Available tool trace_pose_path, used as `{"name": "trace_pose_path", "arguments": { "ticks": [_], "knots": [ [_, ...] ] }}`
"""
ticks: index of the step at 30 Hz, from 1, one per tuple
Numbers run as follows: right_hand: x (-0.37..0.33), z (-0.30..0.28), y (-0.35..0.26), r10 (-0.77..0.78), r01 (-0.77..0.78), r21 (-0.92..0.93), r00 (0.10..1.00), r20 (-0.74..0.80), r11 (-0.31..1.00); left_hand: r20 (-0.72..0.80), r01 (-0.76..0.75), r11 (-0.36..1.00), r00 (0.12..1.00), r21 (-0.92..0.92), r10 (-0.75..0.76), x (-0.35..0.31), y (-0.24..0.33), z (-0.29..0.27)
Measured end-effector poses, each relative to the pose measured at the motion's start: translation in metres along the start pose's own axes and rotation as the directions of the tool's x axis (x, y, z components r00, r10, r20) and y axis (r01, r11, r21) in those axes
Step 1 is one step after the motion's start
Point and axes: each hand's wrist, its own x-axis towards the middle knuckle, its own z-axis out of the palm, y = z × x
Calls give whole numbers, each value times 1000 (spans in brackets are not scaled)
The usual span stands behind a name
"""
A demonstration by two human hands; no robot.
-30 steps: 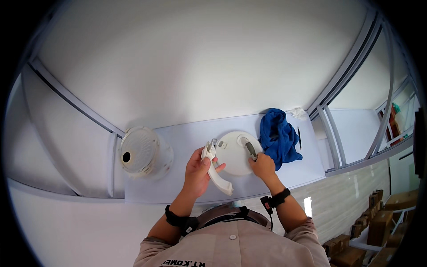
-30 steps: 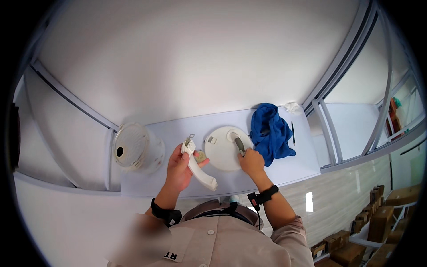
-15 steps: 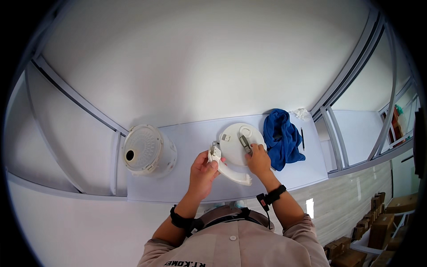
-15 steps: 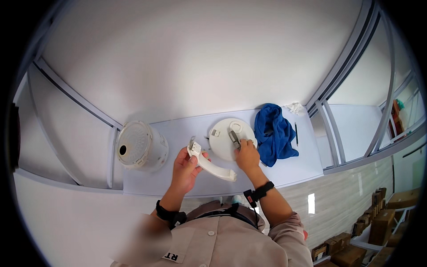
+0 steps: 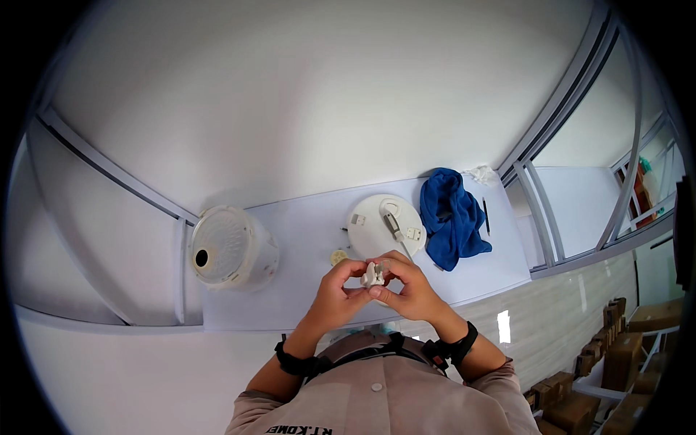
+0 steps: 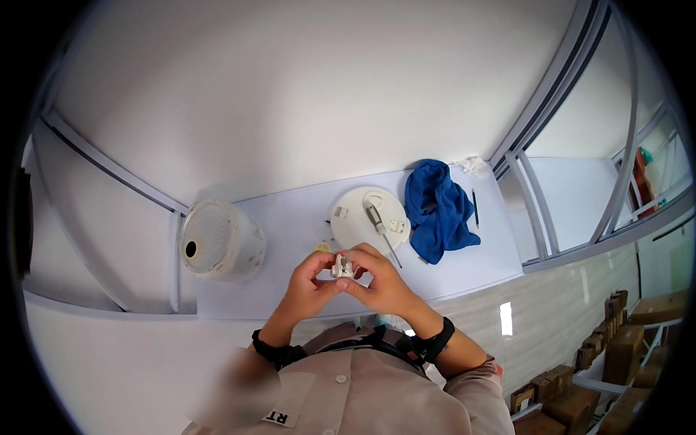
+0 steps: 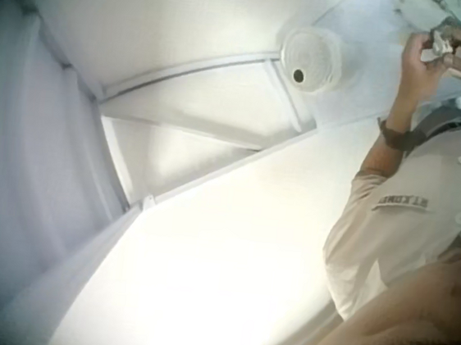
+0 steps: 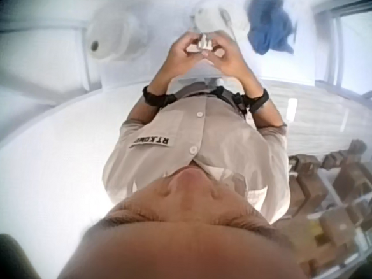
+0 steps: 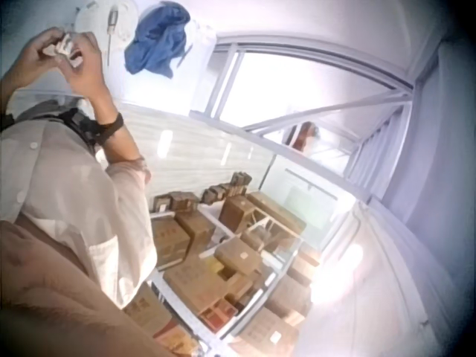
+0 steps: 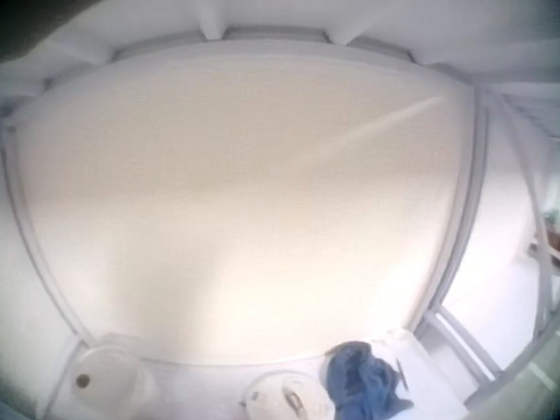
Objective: The person uses a screwdriver to remove screws from a white circular device and a curved white plastic piece. They separate the components and then reassemble them by inserting and tightening the screws.
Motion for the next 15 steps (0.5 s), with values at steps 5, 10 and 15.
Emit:
{"name": "trace_pose_path", "arguments": {
  "ticks": [5,10,15],
  "knots": [
    [-11,-3,3,-71,71,-86,997,-4,994,94,-140,970,988,201,123,-3,11,-9],
    [-21,5,-1,-104,98,-134,994,-42,986,111,-132,978,987,160,115,-11,-2,-8],
    [-25,14,7,-122,113,-125,990,-69,986,67,-141,978,989,153,132,-15,-17,-5]
  ]
}}
